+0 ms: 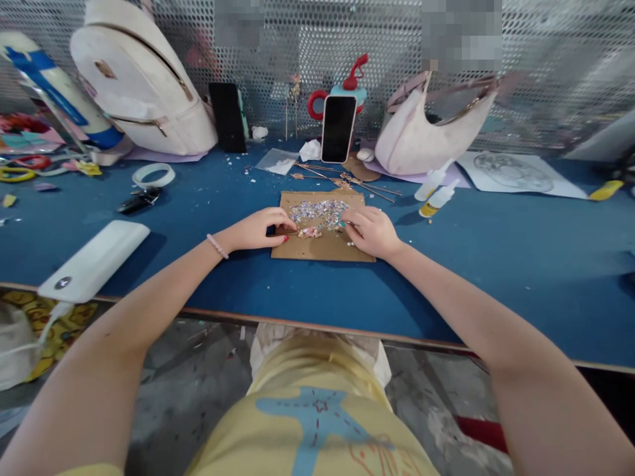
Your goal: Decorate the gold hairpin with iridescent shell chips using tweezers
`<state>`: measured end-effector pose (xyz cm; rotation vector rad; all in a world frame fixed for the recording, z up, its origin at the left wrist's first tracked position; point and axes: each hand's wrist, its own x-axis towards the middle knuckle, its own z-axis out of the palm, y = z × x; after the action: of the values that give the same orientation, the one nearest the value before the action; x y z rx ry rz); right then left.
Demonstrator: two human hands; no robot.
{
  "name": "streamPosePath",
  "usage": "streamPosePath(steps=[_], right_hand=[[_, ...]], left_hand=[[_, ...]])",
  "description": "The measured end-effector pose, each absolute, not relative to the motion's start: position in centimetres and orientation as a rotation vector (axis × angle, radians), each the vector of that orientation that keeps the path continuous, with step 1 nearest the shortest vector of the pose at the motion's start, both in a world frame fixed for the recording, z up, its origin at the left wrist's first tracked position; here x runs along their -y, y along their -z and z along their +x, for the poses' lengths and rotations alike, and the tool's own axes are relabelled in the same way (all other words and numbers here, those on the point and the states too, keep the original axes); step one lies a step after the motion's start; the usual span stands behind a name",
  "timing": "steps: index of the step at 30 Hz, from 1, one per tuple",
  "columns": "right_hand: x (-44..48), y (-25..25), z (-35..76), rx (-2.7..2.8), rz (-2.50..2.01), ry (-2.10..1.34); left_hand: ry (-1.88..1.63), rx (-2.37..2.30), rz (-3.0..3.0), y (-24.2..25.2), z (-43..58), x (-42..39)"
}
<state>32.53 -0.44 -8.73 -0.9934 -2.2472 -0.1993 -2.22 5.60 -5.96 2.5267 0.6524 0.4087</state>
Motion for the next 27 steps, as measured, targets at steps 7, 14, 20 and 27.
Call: streamPosePath(steps=[7, 14, 20, 27], right_hand=[[0.7, 8.6, 32.5, 2.262, -0.988, 0.18], [0.8, 8.7, 32.4, 2.22, -1.007, 0.113], [0.8, 8.5, 32.4, 2.224, -0.972, 0.094], [1.1, 8.4, 32.5, 2.248, -0.934, 0.076]], left_hand=[[-0.399, -0.651, 2.508, 5.8, -2.2, -5.3], [-0.432, -0.783, 2.485, 5.2, -3.3, -5.6], [-0.422, -0.845, 2.514, 5.2, -3.6, -5.5], [-0.365, -0.732, 2.602, 4.9, -3.2, -4.6]])
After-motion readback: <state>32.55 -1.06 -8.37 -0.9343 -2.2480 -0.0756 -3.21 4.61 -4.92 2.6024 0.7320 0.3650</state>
